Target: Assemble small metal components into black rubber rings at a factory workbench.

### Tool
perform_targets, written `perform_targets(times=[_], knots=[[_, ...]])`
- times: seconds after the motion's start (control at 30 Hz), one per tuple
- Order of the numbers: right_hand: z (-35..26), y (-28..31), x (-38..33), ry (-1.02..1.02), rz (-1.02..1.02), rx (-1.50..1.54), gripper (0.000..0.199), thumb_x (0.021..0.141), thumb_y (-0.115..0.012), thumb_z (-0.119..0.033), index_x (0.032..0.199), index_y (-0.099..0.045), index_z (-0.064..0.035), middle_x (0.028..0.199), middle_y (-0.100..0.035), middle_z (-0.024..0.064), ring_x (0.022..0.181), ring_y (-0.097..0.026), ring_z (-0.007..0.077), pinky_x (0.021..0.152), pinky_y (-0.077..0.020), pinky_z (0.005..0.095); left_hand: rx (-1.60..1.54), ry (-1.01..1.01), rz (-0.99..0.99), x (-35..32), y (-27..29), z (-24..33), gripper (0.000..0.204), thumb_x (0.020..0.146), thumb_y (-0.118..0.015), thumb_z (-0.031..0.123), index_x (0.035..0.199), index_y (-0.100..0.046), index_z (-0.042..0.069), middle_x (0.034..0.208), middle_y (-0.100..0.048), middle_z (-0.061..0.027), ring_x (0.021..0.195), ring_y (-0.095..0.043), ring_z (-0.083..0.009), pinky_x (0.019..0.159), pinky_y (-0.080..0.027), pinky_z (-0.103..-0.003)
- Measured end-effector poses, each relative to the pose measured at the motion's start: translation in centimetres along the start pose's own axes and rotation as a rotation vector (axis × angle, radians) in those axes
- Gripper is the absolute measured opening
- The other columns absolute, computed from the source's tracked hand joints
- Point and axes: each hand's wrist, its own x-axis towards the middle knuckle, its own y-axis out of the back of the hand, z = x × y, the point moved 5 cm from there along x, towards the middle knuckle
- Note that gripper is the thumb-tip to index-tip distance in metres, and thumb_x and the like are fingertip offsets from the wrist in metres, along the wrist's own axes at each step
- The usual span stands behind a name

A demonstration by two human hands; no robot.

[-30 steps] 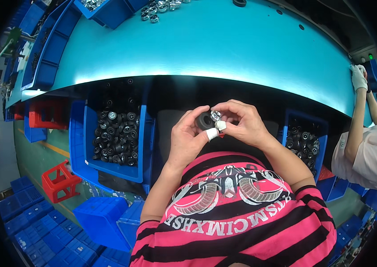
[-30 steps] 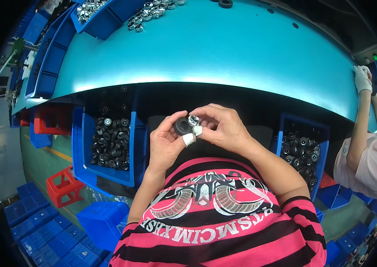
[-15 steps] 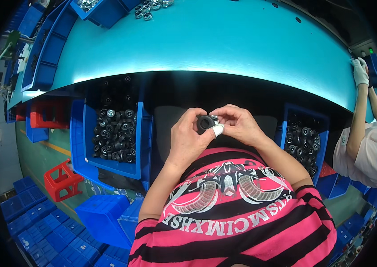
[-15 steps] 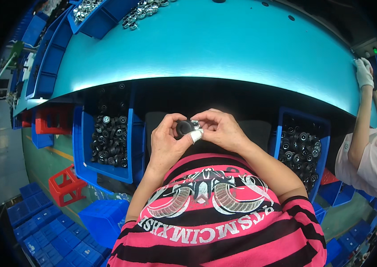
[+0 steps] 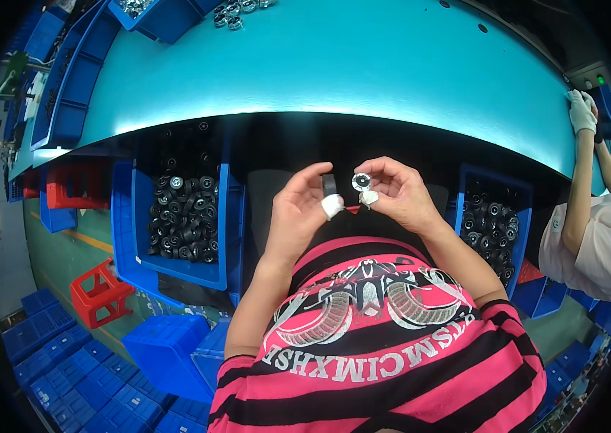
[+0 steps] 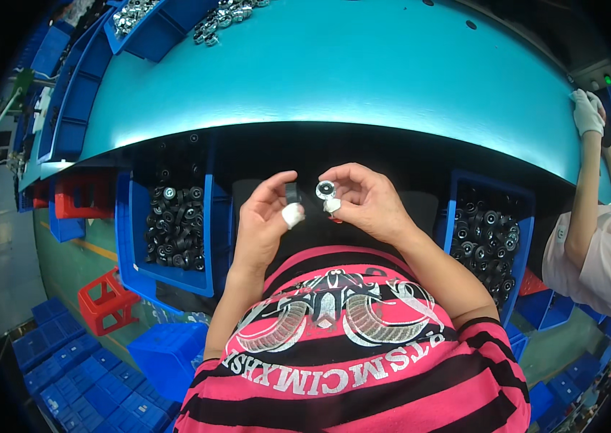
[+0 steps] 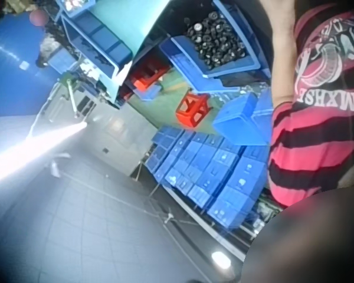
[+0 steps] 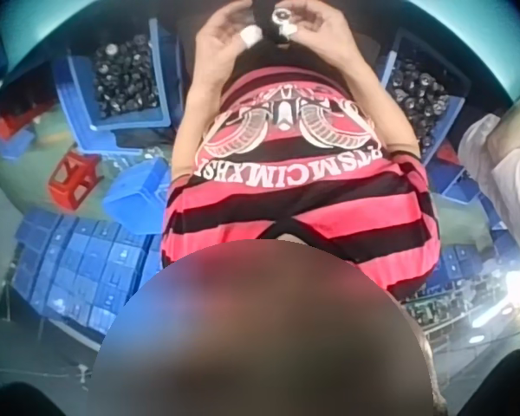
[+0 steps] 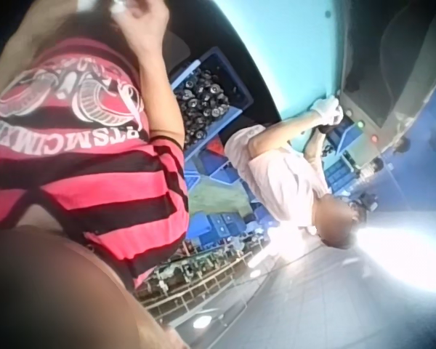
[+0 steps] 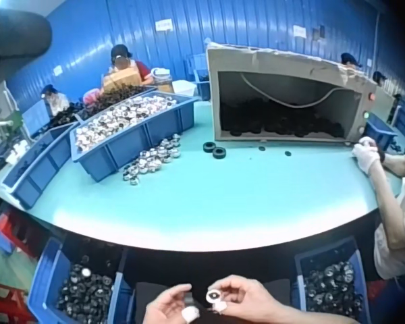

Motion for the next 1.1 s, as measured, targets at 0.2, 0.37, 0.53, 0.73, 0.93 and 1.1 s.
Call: perform_targets(times=[0.2,0.37,0.53,0.73,0.93,1.1], knots=[[1.7,0.3,-0.2,0.009,0.016,-0.133,0.037,0.082,-0.076,0.002,0.118,-0.067,0.0017,0.099,-0.064,0.0037,0.087,-0.066,0.0078,0.076,-0.0575,0.0227,1.03,-0.348,0.194,-0.7,-0.8,2.3,0.044,0.07,-0.081,0.007,0.112,-0.068,0.004,0.089,-0.052,-0.0046,0.069,-0.051,-0.0156,0.062,-0.045,-0.03],[1.3,-0.4,-0.2,0.104,0.044,-0.386,0.035,0.079,-0.077,0.001,0.113,-0.07,0.0,0.098,-0.061,0.0043,0.085,-0.067,0.0097,0.074,-0.058,0.0234,1.071,-0.35,0.206,-0.8,-0.6,2.1,0.041,0.07,-0.08,0.007,0.11,-0.07,0.005,0.09,-0.053,-0.0047,0.069,-0.052,-0.0155,0.061,-0.046,-0.03],[0.6,-0.7,-0.3,0.112,0.032,-0.511,0.034,0.078,-0.079,0.001,0.111,-0.071,-0.0005,0.099,-0.06,0.0036,0.085,-0.064,0.0086,0.073,-0.0557,0.023,1.069,-0.337,0.205,-0.9,-0.5,2.1,0.041,0.07,-0.08,0.006,0.11,-0.071,0.004,0.092,-0.056,-0.0052,0.071,-0.055,-0.0157,0.061,-0.047,-0.029],[0.4,-0.9,-0.3,0.108,0.028,-0.541,0.033,0.078,-0.08,0.0,0.111,-0.072,-0.0006,0.099,-0.06,0.0022,0.085,-0.063,0.0076,0.073,-0.054,0.0219,1.079,-0.355,0.202,-0.9,-0.4,1.9,0.041,0.07,-0.079,0.006,0.11,-0.072,0.004,0.098,-0.058,-0.0076,0.075,-0.06,-0.0174,0.064,-0.05,-0.029],[0.6,-1.0,-0.3,0.105,0.03,-0.535,0.033,0.079,-0.08,0.001,0.111,-0.071,0.0003,0.102,-0.061,0.0035,0.086,-0.065,0.009,0.075,-0.0573,0.0227,0.942,-0.281,0.206,-0.9,-0.4,2.1,0.045,0.07,-0.078,0.004,0.115,-0.073,0.005,0.099,-0.058,-0.0086,0.078,-0.059,-0.0175,0.068,-0.052,-0.029],[0.6,-1.3,-0.5,0.077,0.007,-0.525,0.035,0.079,-0.08,0.002,0.113,-0.07,0.0013,0.106,-0.064,0.0059,0.091,-0.068,0.0111,0.079,-0.0604,0.024,0.872,-0.212,0.174,-0.8,-0.3,2.0,0.05,0.073,-0.077,0.002,0.123,-0.072,0.005,0.104,-0.055,-0.0068,0.088,-0.059,-0.0146,0.077,-0.052,-0.028]])
